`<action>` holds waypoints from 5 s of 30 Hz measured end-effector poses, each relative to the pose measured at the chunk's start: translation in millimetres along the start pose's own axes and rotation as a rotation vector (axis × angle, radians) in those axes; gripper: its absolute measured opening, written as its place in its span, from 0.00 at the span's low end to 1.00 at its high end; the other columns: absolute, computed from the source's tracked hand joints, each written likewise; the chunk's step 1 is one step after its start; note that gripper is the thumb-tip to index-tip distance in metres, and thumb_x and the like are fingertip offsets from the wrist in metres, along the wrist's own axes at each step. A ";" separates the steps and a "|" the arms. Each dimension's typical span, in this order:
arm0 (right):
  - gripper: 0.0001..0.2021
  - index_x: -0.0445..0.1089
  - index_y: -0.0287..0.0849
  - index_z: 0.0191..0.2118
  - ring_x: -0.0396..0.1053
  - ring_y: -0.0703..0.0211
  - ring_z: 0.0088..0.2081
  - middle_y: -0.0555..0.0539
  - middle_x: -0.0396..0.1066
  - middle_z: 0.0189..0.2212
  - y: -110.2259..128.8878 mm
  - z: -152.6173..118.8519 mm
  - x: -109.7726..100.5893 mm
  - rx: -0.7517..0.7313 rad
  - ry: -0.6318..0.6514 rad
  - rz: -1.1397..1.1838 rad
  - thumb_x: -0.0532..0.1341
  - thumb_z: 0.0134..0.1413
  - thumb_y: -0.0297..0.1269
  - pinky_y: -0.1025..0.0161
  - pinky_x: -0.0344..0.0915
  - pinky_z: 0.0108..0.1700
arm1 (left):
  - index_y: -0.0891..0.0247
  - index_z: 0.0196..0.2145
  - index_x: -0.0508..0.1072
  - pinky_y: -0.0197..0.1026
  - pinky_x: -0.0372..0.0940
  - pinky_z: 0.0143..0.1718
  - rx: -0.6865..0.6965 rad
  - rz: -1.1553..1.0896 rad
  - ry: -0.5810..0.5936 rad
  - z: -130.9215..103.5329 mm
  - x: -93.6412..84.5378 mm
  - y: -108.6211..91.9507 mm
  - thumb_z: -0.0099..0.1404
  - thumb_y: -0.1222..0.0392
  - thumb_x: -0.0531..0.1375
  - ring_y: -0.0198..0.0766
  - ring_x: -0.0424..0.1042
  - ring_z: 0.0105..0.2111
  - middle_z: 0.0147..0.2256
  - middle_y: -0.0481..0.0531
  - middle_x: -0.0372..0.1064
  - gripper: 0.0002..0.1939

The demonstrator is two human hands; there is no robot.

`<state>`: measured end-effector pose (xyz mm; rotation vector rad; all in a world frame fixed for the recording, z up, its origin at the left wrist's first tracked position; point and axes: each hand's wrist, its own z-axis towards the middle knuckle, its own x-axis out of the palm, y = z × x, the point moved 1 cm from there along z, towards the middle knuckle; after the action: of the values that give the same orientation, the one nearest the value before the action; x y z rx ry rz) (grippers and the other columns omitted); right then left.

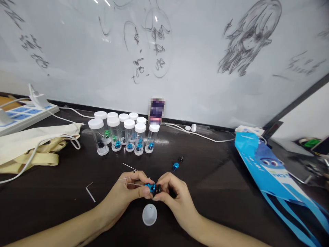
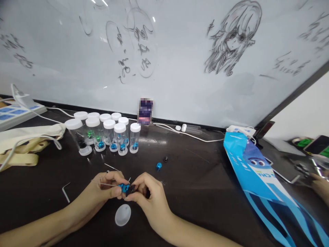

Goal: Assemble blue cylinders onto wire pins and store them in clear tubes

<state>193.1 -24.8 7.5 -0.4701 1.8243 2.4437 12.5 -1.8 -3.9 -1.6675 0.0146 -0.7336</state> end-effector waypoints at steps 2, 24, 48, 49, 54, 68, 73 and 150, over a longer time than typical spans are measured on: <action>0.12 0.69 0.43 0.29 0.58 0.65 0.25 0.55 0.62 0.24 0.9 0.3 0.5 -0.018 -0.011 0.023 0.69 0.51 0.44 0.67 0.55 0.29 | 0.62 0.29 0.80 0.34 0.63 0.32 -0.003 0.004 -0.001 0.0 0.3 -0.3 0.53 0.62 0.71 0.33 0.71 0.26 0.24 0.46 0.75 0.05; 0.12 0.69 0.42 0.33 0.58 0.65 0.25 0.56 0.61 0.23 4.5 1.2 0.0 0.053 0.016 0.022 0.69 0.51 0.44 0.67 0.55 0.29 | 0.62 0.30 0.80 0.34 0.63 0.33 -0.011 -0.021 -0.029 0.2 2.5 -2.9 0.54 0.63 0.70 0.32 0.71 0.27 0.25 0.46 0.75 0.04; 0.22 0.65 0.39 0.23 0.61 0.65 0.23 0.53 0.63 0.19 -2.2 -0.4 -2.0 0.030 0.102 -0.103 0.54 0.67 0.46 0.67 0.55 0.28 | 0.62 0.29 0.78 0.34 0.64 0.32 -0.003 0.014 0.001 0.2 5.3 -3.7 0.53 0.63 0.71 0.33 0.72 0.27 0.25 0.46 0.74 0.06; 0.23 0.65 0.39 0.22 0.61 0.65 0.23 0.53 0.63 0.19 -2.2 -0.6 -1.9 0.029 0.106 -0.100 0.54 0.67 0.46 0.67 0.55 0.28 | 0.62 0.29 0.78 0.34 0.64 0.32 -0.006 0.018 0.002 -0.1 5.5 -3.8 0.53 0.63 0.71 0.33 0.72 0.27 0.25 0.46 0.74 0.06; 0.24 0.65 0.40 0.24 0.62 0.65 0.23 0.52 0.63 0.19 -0.9 -0.4 -1.3 0.022 0.097 -0.026 0.50 0.68 0.48 0.67 0.56 0.27 | 0.63 0.29 0.79 0.34 0.64 0.33 0.007 -0.004 -0.028 -1.2 3.9 -2.7 0.53 0.63 0.71 0.33 0.71 0.28 0.25 0.46 0.74 0.05; 0.21 0.71 0.40 0.36 0.63 0.63 0.26 0.48 0.69 0.27 2.7 -2.6 -2.0 0.006 0.025 -0.001 0.46 0.70 0.46 0.64 0.60 0.32 | 0.63 0.30 0.80 0.35 0.63 0.36 0.004 -0.018 -0.097 -1.2 4.4 -6.2 0.54 0.62 0.70 0.34 0.70 0.28 0.25 0.47 0.74 0.05; 0.24 0.70 0.40 0.31 0.63 0.63 0.26 0.49 0.68 0.24 0.5 -2.8 -0.8 0.022 0.044 -0.023 0.45 0.70 0.48 0.65 0.59 0.32 | 0.63 0.30 0.80 0.35 0.63 0.35 -0.002 -0.009 -0.103 0.0 3.5 -5.4 0.54 0.62 0.70 0.34 0.70 0.28 0.25 0.47 0.74 0.05; 0.16 0.69 0.42 0.43 0.61 0.64 0.25 0.51 0.66 0.26 5.5 -1.5 -1.4 0.020 0.029 0.020 0.47 0.70 0.45 0.66 0.59 0.30 | 0.63 0.30 0.80 0.35 0.63 0.36 -0.008 -0.016 -0.082 -0.2 4.2 -4.5 0.55 0.63 0.69 0.33 0.70 0.28 0.25 0.47 0.75 0.04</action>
<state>193.5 -27.6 12.6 -0.4905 1.8713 2.4415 14.0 -2.5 2.1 -1.7064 -0.0543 -0.6775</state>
